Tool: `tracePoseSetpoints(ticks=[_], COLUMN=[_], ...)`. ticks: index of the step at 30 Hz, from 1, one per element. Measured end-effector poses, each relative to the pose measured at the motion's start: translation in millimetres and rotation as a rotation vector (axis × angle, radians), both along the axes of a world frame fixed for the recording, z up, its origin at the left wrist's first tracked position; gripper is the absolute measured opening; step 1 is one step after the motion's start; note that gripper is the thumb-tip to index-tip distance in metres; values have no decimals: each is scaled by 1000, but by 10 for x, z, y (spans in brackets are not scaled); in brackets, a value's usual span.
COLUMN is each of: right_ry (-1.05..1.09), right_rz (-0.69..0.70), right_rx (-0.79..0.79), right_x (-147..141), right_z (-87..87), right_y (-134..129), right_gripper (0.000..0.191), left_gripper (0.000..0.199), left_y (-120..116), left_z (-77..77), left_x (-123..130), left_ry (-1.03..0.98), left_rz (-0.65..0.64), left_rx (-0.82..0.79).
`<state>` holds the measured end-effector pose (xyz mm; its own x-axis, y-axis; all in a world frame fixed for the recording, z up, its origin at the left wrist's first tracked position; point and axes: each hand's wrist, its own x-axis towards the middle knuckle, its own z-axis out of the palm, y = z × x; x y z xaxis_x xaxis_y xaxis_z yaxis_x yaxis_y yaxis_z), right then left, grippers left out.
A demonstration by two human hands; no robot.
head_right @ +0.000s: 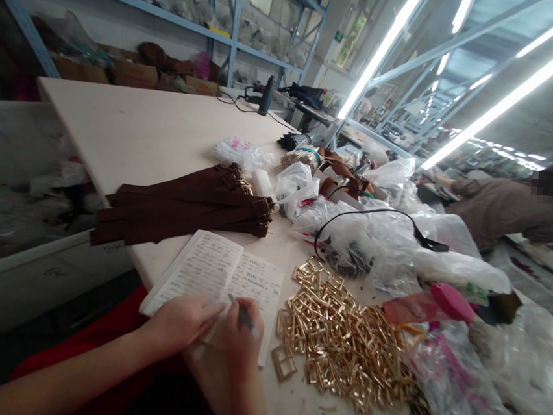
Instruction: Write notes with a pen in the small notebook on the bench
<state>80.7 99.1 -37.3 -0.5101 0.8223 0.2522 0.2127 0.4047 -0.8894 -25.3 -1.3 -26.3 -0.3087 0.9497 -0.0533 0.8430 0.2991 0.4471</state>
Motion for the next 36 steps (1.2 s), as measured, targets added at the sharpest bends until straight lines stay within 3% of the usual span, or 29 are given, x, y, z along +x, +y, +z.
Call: tracePoseSetpoints(ticks=[19, 36], right_ry=[-71, -27], right_rz=[79, 45], right_rx=[34, 34], right_x=[71, 102], right_z=[-79, -62], right_y=[-30, -48], right_gripper=[12, 12], left_gripper=[31, 32], left_y=[-7, -23], left_z=[17, 55], left_x=[35, 64], left_ry=[37, 106], left_rz=[29, 9], left_rx=[24, -30])
